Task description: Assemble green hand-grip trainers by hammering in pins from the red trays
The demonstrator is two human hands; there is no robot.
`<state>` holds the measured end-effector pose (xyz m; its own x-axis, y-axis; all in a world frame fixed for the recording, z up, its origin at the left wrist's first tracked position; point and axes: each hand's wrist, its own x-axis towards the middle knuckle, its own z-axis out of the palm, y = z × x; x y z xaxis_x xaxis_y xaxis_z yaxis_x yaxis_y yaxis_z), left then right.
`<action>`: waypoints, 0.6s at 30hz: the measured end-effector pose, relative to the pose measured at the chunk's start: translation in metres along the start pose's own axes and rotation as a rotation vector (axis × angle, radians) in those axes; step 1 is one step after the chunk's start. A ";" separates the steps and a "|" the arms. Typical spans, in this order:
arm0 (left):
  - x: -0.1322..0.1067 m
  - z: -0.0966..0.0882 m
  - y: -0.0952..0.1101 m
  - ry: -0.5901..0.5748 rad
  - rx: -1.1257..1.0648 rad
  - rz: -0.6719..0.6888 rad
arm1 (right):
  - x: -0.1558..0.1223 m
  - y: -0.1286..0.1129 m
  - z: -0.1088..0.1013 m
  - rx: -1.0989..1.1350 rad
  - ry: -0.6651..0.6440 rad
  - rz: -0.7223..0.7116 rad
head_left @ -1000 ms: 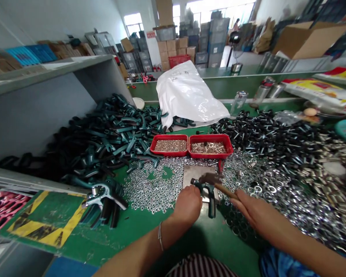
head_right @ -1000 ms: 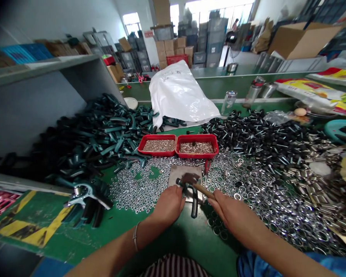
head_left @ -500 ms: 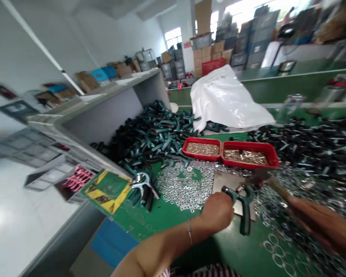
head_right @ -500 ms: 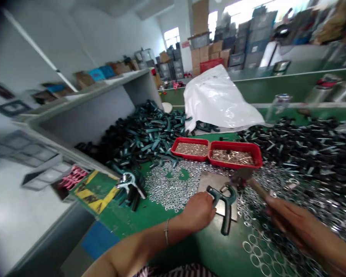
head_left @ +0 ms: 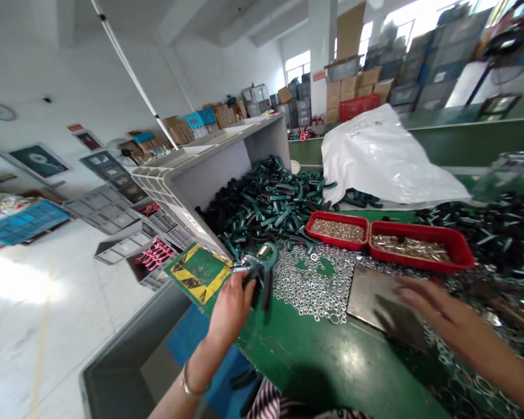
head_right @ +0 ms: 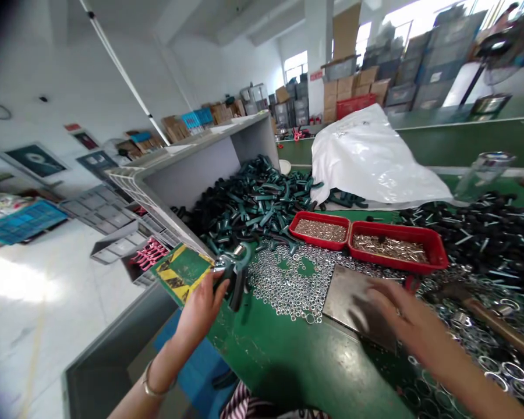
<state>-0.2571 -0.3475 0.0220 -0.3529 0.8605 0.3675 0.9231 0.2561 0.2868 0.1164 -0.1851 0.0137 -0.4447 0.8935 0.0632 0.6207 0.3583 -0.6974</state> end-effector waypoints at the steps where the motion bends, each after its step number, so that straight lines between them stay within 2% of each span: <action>1: 0.003 -0.006 -0.016 -0.001 0.017 -0.039 | 0.005 -0.024 0.027 0.158 -0.125 -0.056; 2: 0.006 -0.010 -0.029 -0.017 0.024 -0.070 | 0.014 -0.051 0.058 0.299 -0.305 -0.121; 3: 0.008 -0.013 -0.039 -0.045 0.021 -0.096 | 0.026 -0.079 0.089 0.414 -0.407 -0.169; 4: 0.011 -0.014 -0.047 -0.077 0.010 -0.119 | 0.039 -0.105 0.120 0.496 -0.443 -0.176; 6: 0.016 -0.015 -0.058 -0.138 -0.030 -0.158 | 0.067 -0.149 0.171 0.573 -0.485 -0.069; 8: 0.019 -0.014 -0.064 -0.166 -0.066 -0.199 | 0.087 -0.178 0.202 0.557 -0.477 -0.038; 11: 0.024 -0.014 -0.074 -0.200 -0.127 -0.226 | 0.102 -0.197 0.218 0.617 -0.540 0.046; 15: 0.040 -0.022 -0.090 -0.326 -0.192 -0.205 | 0.110 -0.209 0.214 0.721 -0.791 0.190; 18: 0.061 -0.031 -0.105 -0.456 -0.219 -0.204 | 0.113 -0.219 0.219 0.643 -0.875 0.270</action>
<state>-0.3806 -0.3355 0.0412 -0.3750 0.9190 -0.1216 0.7723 0.3823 0.5074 -0.2112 -0.2219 0.0179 -0.8041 0.3313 -0.4937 0.4288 -0.2522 -0.8675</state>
